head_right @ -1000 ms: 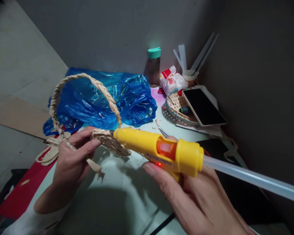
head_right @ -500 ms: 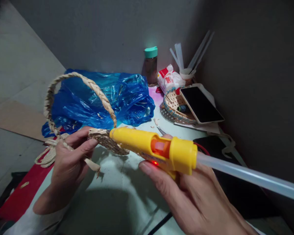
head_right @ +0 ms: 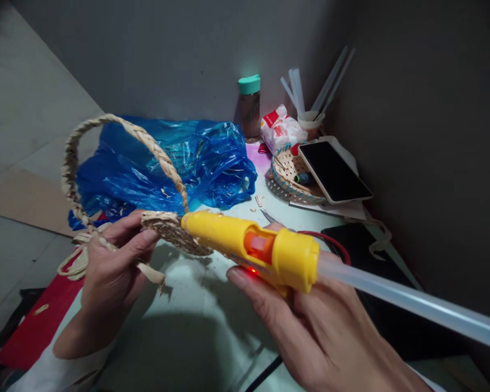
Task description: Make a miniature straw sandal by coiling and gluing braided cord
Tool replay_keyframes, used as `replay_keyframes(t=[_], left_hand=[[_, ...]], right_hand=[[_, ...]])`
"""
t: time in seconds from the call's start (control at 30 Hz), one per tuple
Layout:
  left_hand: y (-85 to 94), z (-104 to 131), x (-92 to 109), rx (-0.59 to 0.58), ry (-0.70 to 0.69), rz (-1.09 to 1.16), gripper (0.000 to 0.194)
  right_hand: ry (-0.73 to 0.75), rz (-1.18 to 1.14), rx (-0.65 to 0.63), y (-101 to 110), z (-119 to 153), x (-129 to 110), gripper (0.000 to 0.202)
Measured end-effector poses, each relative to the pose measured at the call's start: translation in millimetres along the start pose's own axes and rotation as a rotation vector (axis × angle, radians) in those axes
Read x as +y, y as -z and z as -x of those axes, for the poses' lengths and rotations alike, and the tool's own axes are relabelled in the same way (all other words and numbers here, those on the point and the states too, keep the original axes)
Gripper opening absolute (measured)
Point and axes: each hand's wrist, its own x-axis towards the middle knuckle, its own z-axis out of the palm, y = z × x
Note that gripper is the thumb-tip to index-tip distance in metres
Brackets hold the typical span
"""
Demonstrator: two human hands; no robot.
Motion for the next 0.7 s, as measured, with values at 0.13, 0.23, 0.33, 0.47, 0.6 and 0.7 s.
replay_keyframes(t=[0.13, 0.23, 0.33, 0.47, 0.6, 0.7], left_hand=[[0.7, 0.9, -0.7, 0.009, -0.001, -0.001, 0.016], [1.0, 0.8, -0.9, 0.016, 0.010, -0.023, 0.016], [0.4, 0.3, 0.1, 0.027, 0.026, -0.035, 0.016], [-0.3, 0.5, 0.8, 0.029, 0.032, -0.055, 0.015], [0.1, 0.5, -0.8, 0.039, -0.008, -0.029, 0.014], [-0.1, -0.5, -1.5, 0.041, -0.007, -0.013, 0.015]], right_hand=[[0.052, 0.118, 0.096, -1.4, 4.8, 4.2, 0.025], [0.008, 0.114, 0.078, -1.3, 2.7, 1.7, 0.029], [0.003, 0.087, 0.081, -0.4, -0.9, -2.3, 0.031], [0.003, 0.059, 0.073, 0.3, -3.2, -3.6, 0.032], [0.008, 0.075, 0.062, -0.6, 0.1, 0.1, 0.032], [-0.025, 0.088, 0.079, -3.4, 11.5, 4.6, 0.031]])
